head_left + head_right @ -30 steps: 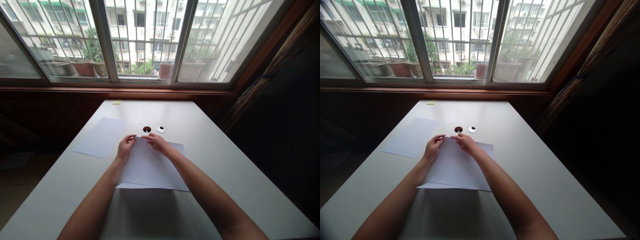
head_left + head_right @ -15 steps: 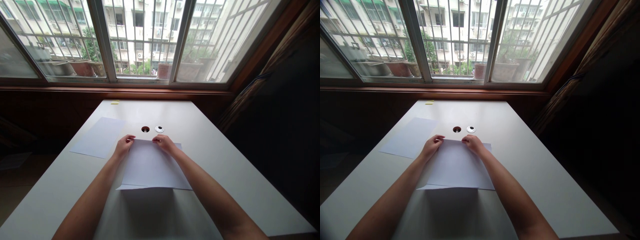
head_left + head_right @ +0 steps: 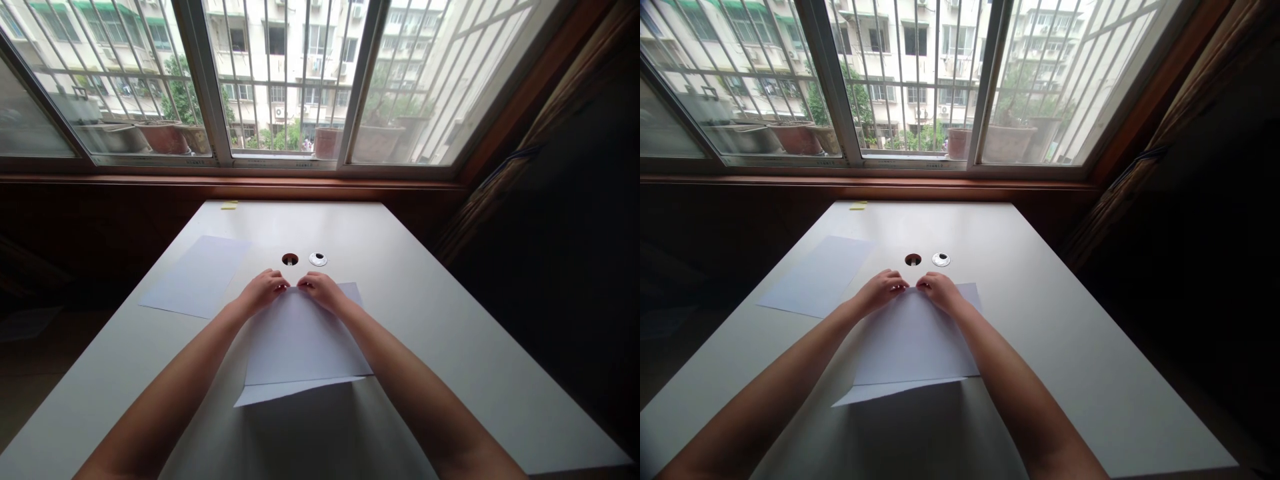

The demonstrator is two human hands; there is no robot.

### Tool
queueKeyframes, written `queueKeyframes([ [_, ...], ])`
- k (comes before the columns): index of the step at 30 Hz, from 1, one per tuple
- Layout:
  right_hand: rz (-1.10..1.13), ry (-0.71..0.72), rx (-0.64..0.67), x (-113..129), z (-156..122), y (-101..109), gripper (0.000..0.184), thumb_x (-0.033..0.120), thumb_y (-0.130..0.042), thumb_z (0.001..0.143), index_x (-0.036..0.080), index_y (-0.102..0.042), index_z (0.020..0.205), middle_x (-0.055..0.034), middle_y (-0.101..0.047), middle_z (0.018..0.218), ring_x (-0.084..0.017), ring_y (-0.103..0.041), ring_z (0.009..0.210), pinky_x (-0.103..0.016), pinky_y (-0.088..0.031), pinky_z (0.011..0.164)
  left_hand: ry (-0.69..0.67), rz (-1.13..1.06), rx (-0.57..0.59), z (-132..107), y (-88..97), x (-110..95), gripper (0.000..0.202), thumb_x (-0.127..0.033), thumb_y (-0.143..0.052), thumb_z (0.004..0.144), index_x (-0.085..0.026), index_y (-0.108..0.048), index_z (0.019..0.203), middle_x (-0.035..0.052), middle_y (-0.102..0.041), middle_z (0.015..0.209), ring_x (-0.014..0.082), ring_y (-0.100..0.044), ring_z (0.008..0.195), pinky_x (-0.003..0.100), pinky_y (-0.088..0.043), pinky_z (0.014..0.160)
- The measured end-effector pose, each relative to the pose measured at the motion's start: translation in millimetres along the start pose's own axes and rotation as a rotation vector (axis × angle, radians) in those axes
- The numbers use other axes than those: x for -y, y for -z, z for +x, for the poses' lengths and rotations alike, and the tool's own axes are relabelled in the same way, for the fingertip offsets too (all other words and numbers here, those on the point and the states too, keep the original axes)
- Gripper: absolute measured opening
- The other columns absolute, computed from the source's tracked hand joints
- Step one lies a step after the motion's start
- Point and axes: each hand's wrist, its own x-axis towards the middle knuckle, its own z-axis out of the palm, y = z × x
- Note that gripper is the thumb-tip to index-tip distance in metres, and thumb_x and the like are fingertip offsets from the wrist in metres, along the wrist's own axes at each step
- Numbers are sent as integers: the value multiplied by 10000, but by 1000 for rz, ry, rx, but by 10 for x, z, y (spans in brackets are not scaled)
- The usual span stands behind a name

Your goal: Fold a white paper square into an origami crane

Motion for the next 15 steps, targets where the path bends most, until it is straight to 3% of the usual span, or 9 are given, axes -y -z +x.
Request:
queueKeyframes([
  [9,-85,27,-31,-14,-58,-44,139,144,-661,886,237,-762,905,-50,-672,923,-192,-576,926,-335,-457,885,-35,29,-77,-142,-185,82,225,-214,-558,959,-243,-756,1062,80,-654,954,223,-548,909,368,-494,857],
  [15,-145,44,-80,-74,-105,-106,105,196,-662,904,248,-754,910,-43,-657,923,-191,-551,916,-336,-447,888,-94,135,-43,-162,-189,26,270,-237,-521,987,-280,-729,1153,78,-622,996,227,-520,943,371,-498,871],
])
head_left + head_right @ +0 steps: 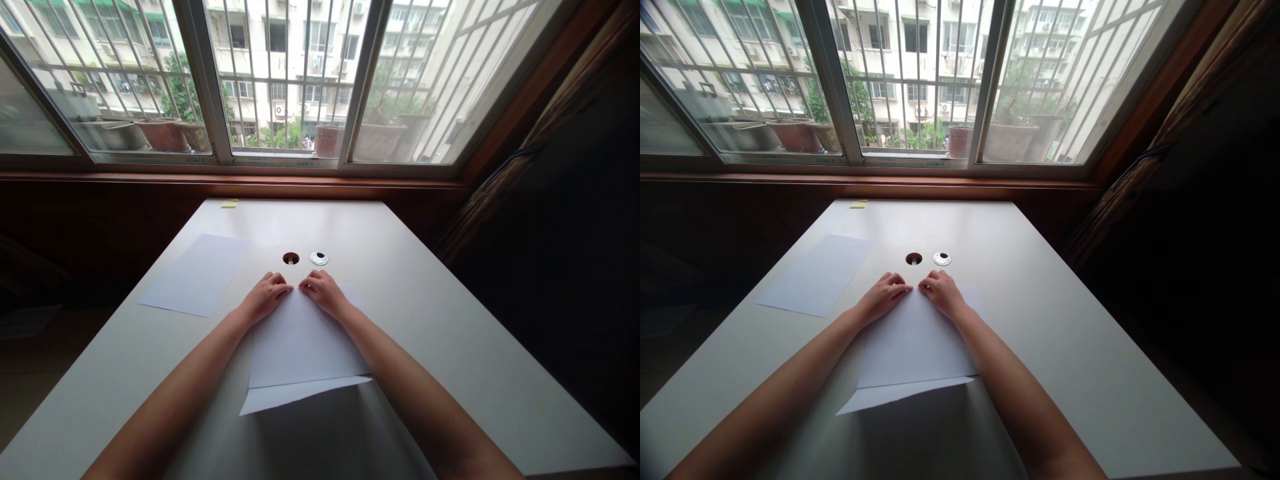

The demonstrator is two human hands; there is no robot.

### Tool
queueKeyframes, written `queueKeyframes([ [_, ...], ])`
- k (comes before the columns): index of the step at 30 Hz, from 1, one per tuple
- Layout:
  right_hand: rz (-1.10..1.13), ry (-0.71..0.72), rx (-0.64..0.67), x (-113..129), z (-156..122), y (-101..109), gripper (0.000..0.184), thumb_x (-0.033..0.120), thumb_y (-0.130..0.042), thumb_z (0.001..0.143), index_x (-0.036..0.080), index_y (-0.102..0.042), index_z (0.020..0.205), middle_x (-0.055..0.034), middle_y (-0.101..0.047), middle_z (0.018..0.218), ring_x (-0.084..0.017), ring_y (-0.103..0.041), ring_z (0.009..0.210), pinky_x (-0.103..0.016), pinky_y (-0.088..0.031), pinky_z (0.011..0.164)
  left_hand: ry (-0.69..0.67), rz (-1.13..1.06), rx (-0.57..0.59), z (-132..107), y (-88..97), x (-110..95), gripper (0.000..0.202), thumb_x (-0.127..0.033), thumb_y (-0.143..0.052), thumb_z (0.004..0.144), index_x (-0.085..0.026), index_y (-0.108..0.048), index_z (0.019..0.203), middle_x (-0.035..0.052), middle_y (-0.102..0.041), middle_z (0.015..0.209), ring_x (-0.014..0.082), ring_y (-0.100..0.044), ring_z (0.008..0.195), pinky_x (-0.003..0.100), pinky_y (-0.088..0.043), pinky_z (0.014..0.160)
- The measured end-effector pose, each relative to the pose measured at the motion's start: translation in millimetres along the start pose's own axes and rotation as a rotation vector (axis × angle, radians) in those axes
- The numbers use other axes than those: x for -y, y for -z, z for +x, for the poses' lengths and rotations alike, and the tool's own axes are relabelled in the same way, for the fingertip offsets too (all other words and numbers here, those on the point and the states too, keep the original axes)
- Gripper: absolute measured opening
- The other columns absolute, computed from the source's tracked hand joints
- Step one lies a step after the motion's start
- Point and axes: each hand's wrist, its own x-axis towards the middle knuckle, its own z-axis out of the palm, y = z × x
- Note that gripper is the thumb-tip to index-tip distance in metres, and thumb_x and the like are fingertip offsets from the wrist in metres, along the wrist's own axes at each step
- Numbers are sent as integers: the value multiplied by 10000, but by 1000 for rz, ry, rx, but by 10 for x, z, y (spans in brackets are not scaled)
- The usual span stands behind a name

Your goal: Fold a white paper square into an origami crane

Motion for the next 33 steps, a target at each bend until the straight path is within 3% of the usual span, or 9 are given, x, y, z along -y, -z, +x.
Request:
queueKeyframes([
  [15,15,25,-37,56,-105,115,162,181,-649,909,249,-731,1031,-59,-668,963,-209,-578,952,-369,-481,901,-65,218,90,-9,126,-200,310,-199,-492,976,-269,-675,1216,98,-605,1061,243,-518,972,393,-486,859],
  [20,105,87,-43,146,-465,489,254,123,-556,936,258,-717,1077,-72,-668,1007,-210,-601,974,-377,-516,878,-58,228,101,-33,149,-243,331,-235,-530,945,-240,-648,1255,106,-597,1085,262,-514,1018,391,-466,868],
  [23,158,145,138,264,-822,830,364,53,-501,904,280,-721,1084,-76,-678,1039,-204,-626,954,-374,-540,848,-62,226,113,-42,161,-262,332,-319,-547,952,-228,-640,1257,108,-596,1094,266,-513,1030,390,-449,880],
  [27,184,125,378,493,-1291,1222,488,42,-555,831,341,-681,1195,-75,-671,1156,-224,-617,1089,-381,-550,903,-75,235,125,-40,160,-274,335,-339,-535,961,-214,-631,1256,111,-598,1109,266,-508,1039,390,-428,885],
  [29,220,109,424,614,-1456,1333,582,69,-611,799,358,-617,1305,-84,-657,1210,-228,-609,1137,-364,-549,930,-81,239,125,-38,155,-280,335,-341,-535,962,-210,-629,1256,113,-599,1114,267,-505,1043,389,-421,883],
  [33,265,47,394,840,-1573,1383,659,209,-720,812,350,-506,1419,-99,-639,1247,-216,-622,1123,-318,-539,936,-89,264,129,-41,154,-290,334,-343,-533,964,-204,-628,1252,115,-603,1110,268,-502,1036,388,-415,868],
])
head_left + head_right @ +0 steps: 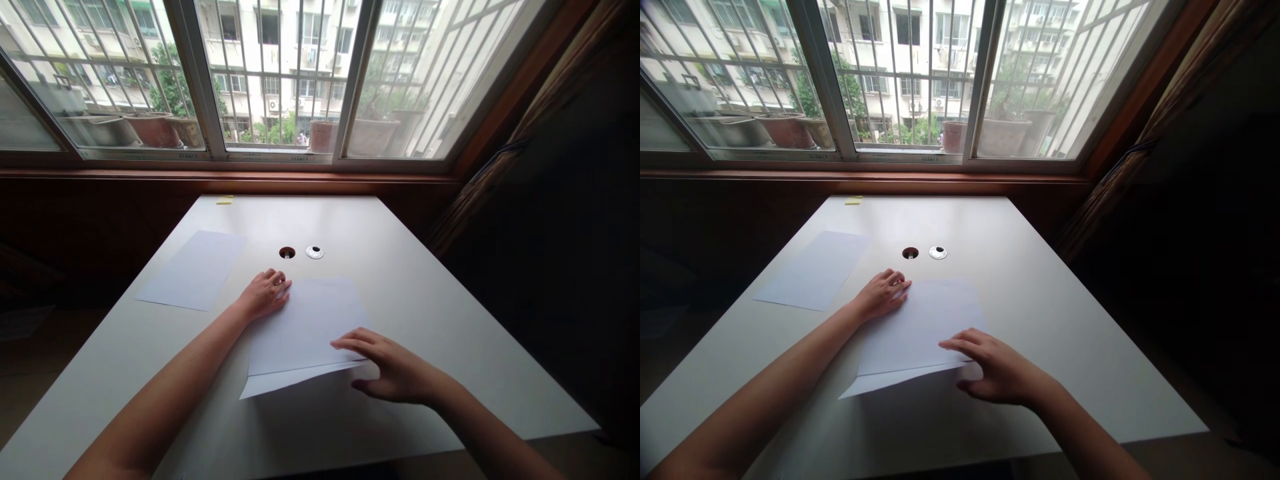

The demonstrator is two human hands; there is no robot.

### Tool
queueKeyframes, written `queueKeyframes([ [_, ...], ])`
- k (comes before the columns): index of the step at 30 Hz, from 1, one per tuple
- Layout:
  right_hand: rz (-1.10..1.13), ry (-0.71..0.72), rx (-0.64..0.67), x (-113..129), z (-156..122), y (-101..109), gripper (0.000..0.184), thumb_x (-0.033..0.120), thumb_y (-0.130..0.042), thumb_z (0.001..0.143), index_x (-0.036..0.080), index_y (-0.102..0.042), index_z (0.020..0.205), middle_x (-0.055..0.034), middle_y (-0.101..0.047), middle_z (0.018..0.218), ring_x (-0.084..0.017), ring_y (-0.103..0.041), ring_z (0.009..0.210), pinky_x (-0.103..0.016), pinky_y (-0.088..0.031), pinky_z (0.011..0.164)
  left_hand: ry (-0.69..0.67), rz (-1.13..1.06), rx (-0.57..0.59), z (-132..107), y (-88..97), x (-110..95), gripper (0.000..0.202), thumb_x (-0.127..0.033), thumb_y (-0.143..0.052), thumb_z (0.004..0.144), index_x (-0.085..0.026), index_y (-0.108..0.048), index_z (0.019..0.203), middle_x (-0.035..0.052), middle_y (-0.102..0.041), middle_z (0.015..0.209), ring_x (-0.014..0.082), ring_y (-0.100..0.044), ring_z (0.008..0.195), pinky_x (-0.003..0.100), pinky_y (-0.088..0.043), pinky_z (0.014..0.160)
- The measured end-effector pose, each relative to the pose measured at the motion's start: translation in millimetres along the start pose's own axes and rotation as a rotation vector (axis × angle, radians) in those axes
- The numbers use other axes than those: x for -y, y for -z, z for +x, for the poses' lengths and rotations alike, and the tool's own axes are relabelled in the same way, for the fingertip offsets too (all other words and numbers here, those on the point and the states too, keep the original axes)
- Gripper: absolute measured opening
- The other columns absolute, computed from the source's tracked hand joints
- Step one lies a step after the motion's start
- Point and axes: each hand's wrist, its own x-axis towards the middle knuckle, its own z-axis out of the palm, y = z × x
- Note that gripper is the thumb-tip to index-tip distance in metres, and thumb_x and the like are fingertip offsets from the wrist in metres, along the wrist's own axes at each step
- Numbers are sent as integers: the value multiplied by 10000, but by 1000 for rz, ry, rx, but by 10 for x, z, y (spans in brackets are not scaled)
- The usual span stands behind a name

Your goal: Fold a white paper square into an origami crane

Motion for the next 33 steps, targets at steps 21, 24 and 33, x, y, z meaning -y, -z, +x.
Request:
queueKeyframes([
  [21,-686,283,-187,136,663,-441,504,169,-577,941,300,-486,1419,-83,-562,1368,-279,-464,1255,-533,-327,1125,6,73,32,-23,-1,-16,349,-370,-496,992,-211,-600,1285,107,-591,1163,271,-490,1094,396,-425,902],
  [24,-668,356,-173,99,622,-519,422,114,-528,948,264,-567,1341,-65,-568,1385,-258,-471,1258,-487,-370,1124,8,74,36,-21,-6,-15,355,-371,-503,988,-209,-600,1288,104,-593,1157,269,-491,1090,395,-427,894],
  [33,-506,556,51,45,601,-824,384,136,-419,1013,200,-567,1362,-40,-475,1521,-181,-357,1451,-378,-366,1168,2,77,47,-24,5,-5,362,-373,-479,993,-210,-597,1295,105,-590,1155,264,-498,1070,390,-429,885],
])
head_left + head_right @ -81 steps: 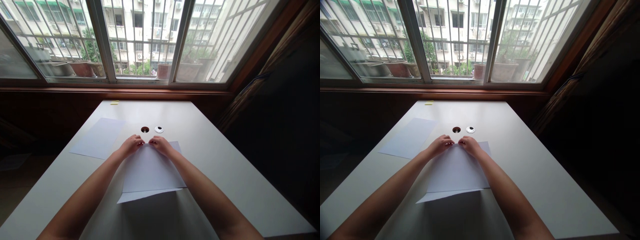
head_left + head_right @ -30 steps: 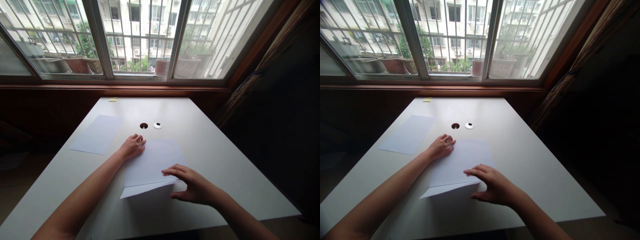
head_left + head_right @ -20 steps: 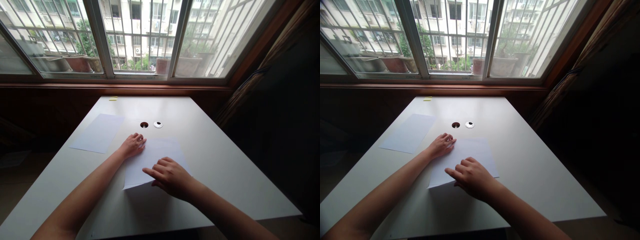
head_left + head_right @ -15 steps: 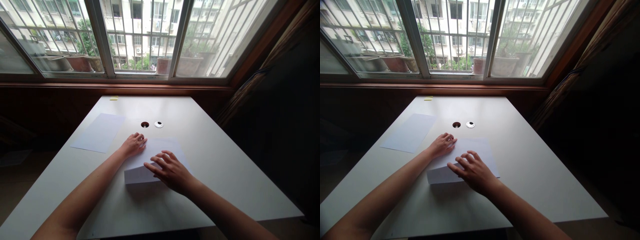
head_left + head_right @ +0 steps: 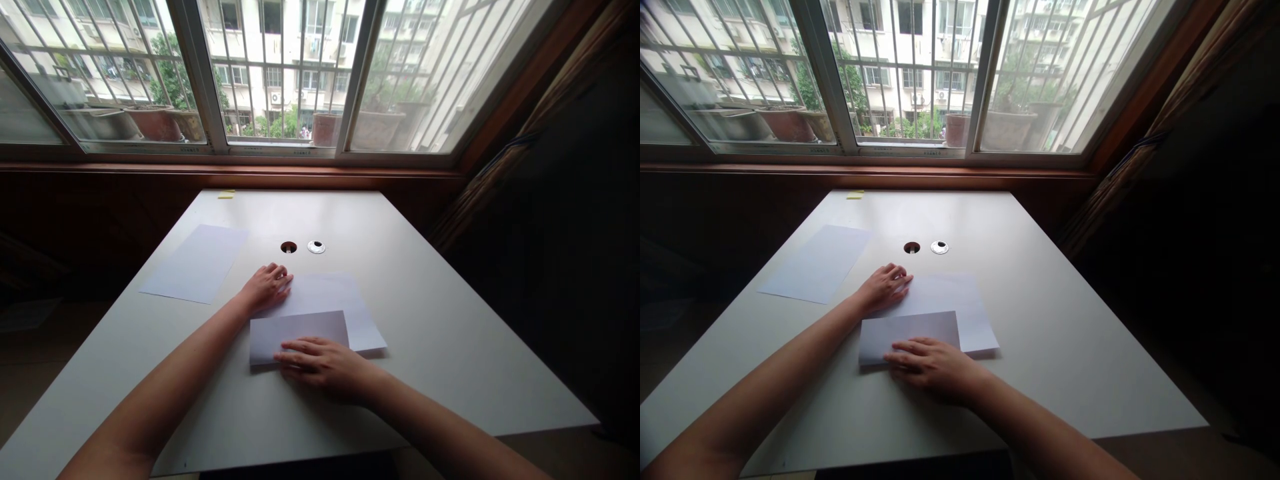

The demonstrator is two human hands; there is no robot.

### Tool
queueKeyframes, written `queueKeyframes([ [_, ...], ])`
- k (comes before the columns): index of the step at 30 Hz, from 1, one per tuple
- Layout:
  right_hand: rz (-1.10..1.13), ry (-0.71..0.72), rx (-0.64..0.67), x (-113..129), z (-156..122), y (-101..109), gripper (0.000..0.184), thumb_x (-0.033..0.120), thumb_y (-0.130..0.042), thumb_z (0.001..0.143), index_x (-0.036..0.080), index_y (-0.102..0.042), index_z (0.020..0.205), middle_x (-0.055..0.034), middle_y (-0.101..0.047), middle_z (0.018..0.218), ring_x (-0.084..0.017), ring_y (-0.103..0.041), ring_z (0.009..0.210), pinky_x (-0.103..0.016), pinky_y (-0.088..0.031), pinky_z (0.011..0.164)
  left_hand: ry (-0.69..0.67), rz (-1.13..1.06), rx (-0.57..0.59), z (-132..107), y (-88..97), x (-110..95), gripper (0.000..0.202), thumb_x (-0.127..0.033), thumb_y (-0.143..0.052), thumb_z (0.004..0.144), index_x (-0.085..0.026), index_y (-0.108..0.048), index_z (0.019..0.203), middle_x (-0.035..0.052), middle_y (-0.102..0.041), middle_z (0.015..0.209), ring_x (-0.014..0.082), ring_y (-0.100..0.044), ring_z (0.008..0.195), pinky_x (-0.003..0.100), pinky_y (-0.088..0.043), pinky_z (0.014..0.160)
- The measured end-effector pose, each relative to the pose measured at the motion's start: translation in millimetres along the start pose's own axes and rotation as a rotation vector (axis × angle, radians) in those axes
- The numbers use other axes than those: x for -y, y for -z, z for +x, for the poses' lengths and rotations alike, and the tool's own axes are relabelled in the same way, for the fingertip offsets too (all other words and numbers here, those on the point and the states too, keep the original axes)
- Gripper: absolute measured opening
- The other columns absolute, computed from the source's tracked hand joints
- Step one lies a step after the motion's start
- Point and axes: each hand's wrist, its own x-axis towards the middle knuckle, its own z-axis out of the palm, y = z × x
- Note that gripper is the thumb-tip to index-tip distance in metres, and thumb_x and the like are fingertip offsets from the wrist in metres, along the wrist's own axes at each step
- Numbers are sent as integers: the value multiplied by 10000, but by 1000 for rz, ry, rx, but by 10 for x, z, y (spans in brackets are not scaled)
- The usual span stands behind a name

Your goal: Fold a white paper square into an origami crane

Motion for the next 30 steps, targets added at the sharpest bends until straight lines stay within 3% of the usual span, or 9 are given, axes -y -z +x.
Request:
queueKeyframes([
  [3,100,-78,59,-22,-21,-30,412,191,-409,1027,221,-504,1427,-40,-394,1571,-192,-281,1491,-428,-298,1209,3,3,-5,-1,1,-1,358,-373,-489,987,-211,-604,1285,107,-588,1154,265,-501,1069,391,-432,887],
  [8,232,-189,115,-52,-60,-9,522,408,-450,1022,281,-368,1521,-29,-256,1629,-220,-190,1521,-463,-170,1247,4,2,-5,3,-3,-9,362,-371,-489,988,-210,-597,1293,103,-589,1162,265,-499,1071,392,-438,881],
  [12,265,-212,147,-40,-63,-5,578,431,-435,1025,328,-250,1563,-5,-206,1643,-211,-159,1528,-442,-118,1257,9,3,-2,3,-19,-8,362,-376,-487,987,-214,-603,1289,107,-587,1163,271,-501,1074,396,-439,875],
  [21,206,-232,145,-27,-36,54,598,498,-445,1009,320,-276,1555,-17,-250,1631,-255,-122,1533,-505,-153,1244,6,-2,7,10,-32,-2,371,-358,-485,981,-205,-597,1299,114,-583,1171,273,-485,1075,412,-443,872],
  [30,193,-238,156,13,7,38,628,563,-405,1002,307,-267,1559,-17,-238,1636,-272,-124,1533,-522,-106,1245,7,5,11,14,0,-22,359,-359,-477,982,-217,-595,1289,113,-576,1169,278,-483,1082,410,-427,887],
])
